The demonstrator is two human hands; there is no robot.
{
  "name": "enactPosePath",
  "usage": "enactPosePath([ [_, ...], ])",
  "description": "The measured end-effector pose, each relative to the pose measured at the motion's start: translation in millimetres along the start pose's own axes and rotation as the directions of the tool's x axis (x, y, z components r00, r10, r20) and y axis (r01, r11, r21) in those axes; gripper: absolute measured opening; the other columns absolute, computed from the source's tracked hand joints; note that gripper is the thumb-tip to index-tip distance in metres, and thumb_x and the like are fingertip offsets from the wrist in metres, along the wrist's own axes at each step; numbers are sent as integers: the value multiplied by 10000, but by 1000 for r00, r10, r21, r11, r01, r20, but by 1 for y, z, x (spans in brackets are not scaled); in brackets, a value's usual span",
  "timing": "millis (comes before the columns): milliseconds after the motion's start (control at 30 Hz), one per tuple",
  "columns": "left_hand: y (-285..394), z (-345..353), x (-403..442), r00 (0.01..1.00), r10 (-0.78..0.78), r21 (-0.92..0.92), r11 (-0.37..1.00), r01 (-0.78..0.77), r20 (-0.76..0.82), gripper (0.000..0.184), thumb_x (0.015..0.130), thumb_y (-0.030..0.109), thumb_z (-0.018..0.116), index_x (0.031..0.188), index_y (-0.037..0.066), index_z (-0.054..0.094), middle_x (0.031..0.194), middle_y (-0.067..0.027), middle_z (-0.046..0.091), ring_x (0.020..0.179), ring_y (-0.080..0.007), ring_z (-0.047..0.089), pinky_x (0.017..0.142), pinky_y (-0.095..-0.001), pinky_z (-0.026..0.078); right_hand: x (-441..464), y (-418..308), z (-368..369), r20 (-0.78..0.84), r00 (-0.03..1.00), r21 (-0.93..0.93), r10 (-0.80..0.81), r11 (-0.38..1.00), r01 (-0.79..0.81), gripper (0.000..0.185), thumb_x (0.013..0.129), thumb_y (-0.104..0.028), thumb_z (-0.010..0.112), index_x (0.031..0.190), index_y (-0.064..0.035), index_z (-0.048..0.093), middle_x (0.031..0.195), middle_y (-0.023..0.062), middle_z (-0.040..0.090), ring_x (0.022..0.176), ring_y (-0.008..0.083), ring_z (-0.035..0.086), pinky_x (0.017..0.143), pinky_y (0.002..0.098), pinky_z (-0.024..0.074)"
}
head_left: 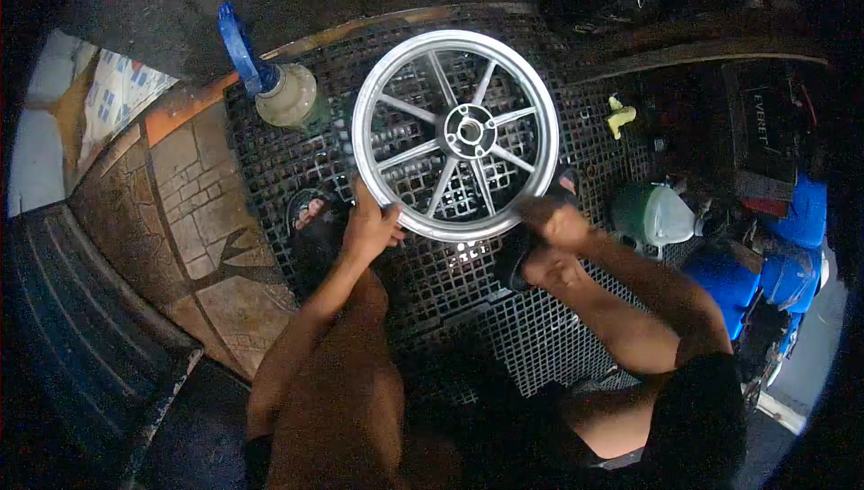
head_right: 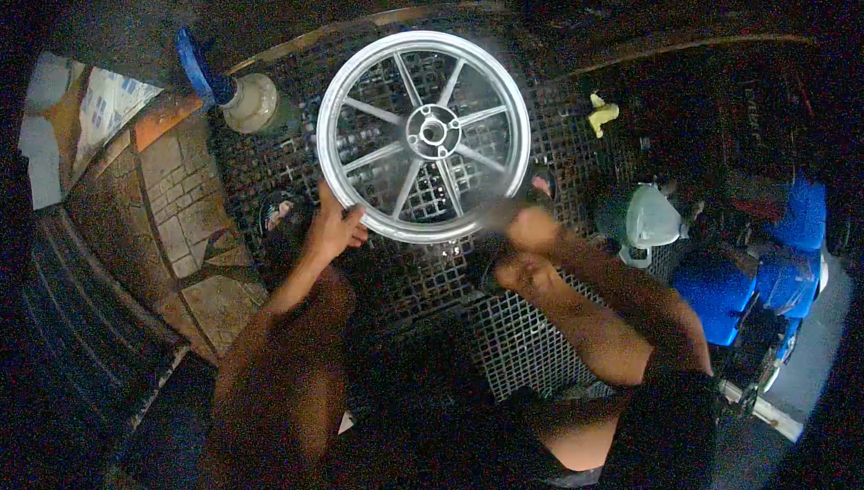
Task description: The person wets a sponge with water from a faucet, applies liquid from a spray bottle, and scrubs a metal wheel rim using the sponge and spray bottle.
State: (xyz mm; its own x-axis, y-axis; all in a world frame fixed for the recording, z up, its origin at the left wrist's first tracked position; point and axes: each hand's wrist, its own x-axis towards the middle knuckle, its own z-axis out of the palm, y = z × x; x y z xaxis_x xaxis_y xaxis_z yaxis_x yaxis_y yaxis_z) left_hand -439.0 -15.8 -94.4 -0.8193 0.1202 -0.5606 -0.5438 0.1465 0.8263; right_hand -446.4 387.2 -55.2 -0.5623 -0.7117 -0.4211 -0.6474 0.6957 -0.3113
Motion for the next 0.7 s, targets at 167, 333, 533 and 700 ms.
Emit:
enactPosePath([
  [167, -2, 1, 17, 993, 47, 128, 991, -34, -104, 468, 915, 59, 584, 1173, -16, 201, 710, -210, 654, 511, -287, 674, 435, -364, 569, 1, 16, 2, 189, 982, -137, 15, 990, 12, 474, 899, -106, 496, 1372, -79, 512, 1344, 132, 567, 1221, 280, 565, 1030, 377, 467],
  [333, 4, 2, 15, 992, -23, 154, 987, 43, -128, 533, 894, 71, 598, 1219, -7, 182, 722, -239, 650, 530, -306, 677, 465, -386, 570, -10, 12, -7, 11, 1000, -100, 23, 995, -22, 471, 903, -132, 502, 1373, -102, 508, 1278, 151, 600, 1165, 286, 597, 1070, 399, 412],
  [533, 32, -27, 27, 990, 22, 314, 949, 24, -141, 698, 867, 121, 601, 1401, -3, 169, 797, -262, 672, 576, -373, 675, 544, -463, 544, 59, -119, 53, 34, 963, 713, 267, 669, -210, 418, 1017, -324, 439, 1303, -42, 555, 1343, 199, 547, 1257, 343, 512, 1107, 396, 369],
  [700, 25, -47, 42, 970, 207, 455, 881, -127, -130, 760, 875, 148, 624, 1460, -17, 169, 853, -302, 670, 678, -424, 680, 629, -496, 536, 6, -50, 9, -196, 979, 186, -51, 979, 88, 444, 944, -29, 436, 1387, -19, 474, 1387, 171, 526, 1308, 294, 489, 1115, 387, 393],
])
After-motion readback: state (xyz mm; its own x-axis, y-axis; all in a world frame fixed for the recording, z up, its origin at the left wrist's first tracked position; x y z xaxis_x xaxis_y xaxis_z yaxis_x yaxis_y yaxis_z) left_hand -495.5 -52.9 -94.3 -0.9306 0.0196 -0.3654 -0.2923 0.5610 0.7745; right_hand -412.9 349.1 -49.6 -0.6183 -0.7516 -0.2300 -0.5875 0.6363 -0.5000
